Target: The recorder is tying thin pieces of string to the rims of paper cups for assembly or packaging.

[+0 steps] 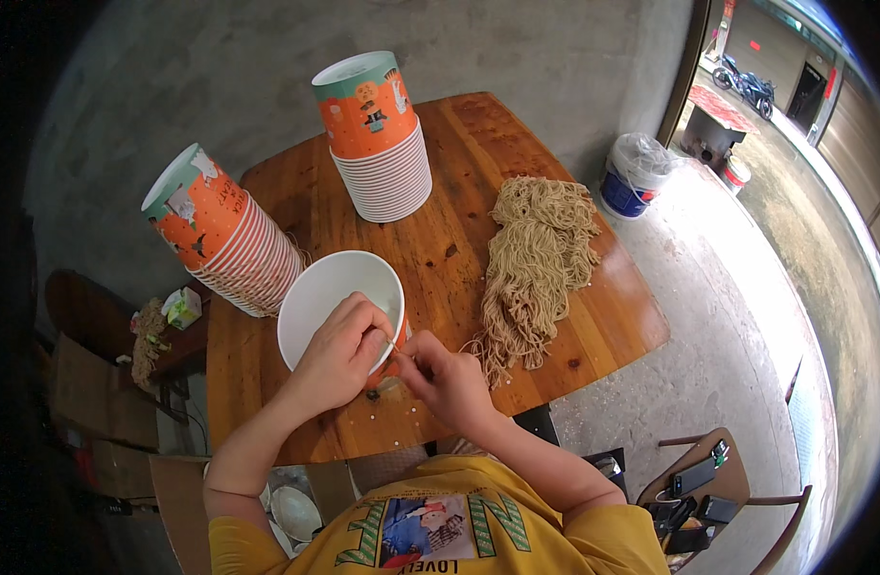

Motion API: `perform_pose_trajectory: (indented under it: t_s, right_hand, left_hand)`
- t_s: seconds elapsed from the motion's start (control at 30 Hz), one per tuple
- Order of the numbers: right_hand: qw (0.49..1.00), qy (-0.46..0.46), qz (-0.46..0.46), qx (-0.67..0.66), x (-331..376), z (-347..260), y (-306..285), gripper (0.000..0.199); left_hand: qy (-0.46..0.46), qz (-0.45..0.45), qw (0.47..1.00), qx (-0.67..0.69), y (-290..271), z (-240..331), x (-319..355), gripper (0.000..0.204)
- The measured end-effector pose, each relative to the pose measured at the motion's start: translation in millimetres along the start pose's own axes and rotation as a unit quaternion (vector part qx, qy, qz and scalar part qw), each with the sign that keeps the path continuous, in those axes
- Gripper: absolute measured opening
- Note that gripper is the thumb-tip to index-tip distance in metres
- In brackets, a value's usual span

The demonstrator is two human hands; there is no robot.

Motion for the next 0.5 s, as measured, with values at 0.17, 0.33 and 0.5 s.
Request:
perform_pose_trajectory:
  t_s: [0.17,0.33,0.5]
  right_hand:
    - [1.000,0.014,-0.015,0.005,7.9,6.9,2.7,0.019]
    - [0.999,0.033,-0.020,-0.017,10.0,16.0,6.1,0.022]
    - [0.997,0.035,-0.025,-0.058,9.5,8.7,5.8,0.013]
  left_hand:
    - [-0.002,0.001,1.000,0.007,-4.9,-1.5,-0.2,0.003]
    - [-0.001,-0.005,1.000,0.011,-3.2,0.0,-0.6,0.004]
    - [-0.004,-0.008,1.000,0.013,-1.8,1.6,-1.1,0.004]
Point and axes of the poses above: each hand's wrist, its own x-axis away from the middle knuckle, its own y-axis out of the palm, z = x × y, the point moved 7 cm from there along -x, towards the middle knuckle, and after that the axes turned 11 degrees about -z, right-handed, at the moved point
